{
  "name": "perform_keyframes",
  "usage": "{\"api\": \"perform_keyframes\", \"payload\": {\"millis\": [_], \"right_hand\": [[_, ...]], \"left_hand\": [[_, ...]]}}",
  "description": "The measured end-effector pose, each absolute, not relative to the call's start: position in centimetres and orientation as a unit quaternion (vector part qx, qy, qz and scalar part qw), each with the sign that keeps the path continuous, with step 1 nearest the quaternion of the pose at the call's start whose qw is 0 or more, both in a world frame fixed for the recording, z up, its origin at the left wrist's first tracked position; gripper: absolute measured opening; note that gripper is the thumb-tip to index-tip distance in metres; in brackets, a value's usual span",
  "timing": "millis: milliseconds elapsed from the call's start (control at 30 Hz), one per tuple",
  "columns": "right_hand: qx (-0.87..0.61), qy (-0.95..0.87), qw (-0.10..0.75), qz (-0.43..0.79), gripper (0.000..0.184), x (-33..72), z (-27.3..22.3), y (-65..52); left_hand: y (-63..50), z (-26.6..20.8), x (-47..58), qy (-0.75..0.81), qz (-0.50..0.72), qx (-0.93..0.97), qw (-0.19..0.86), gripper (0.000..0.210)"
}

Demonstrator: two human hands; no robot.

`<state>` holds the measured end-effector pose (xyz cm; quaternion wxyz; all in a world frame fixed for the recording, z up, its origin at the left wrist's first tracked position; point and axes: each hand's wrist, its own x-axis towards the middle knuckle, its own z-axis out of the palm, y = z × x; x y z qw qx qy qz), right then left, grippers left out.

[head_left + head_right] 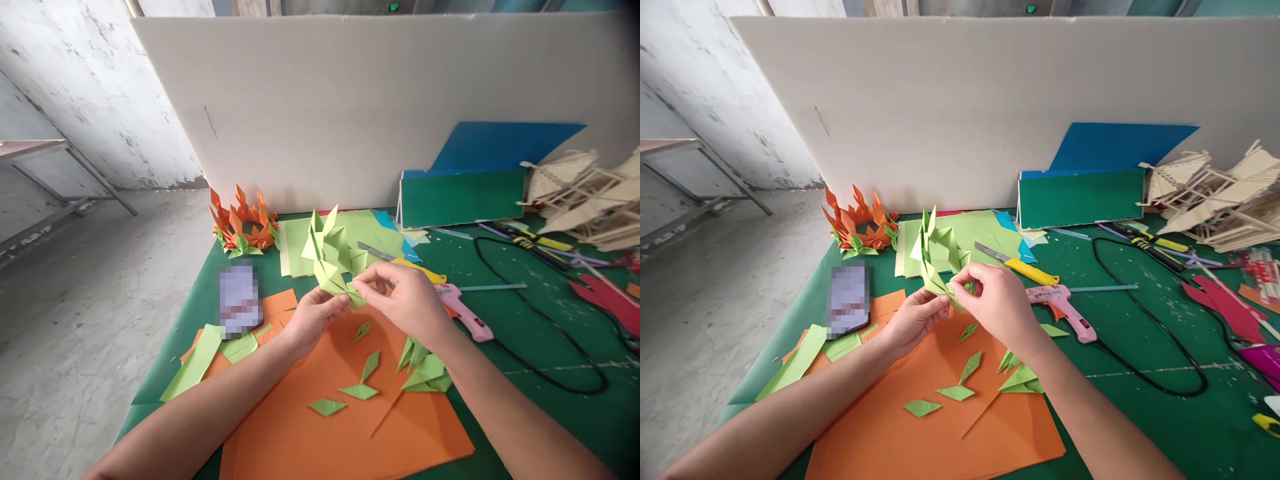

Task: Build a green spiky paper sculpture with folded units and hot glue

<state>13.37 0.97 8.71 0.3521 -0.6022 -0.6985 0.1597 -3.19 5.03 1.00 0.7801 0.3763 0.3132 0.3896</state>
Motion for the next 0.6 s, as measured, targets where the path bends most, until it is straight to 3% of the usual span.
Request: {"api": "perform_keyframes", "payload": {"millis": [600], "right_hand": [[-0.597,-0.697,0.355,0.177,0.013,13.6,8.77,1.0]], "left_hand": [[5.01,0.93,-3.17,0.327,0.379,0.37,0.783,0.022]]}}
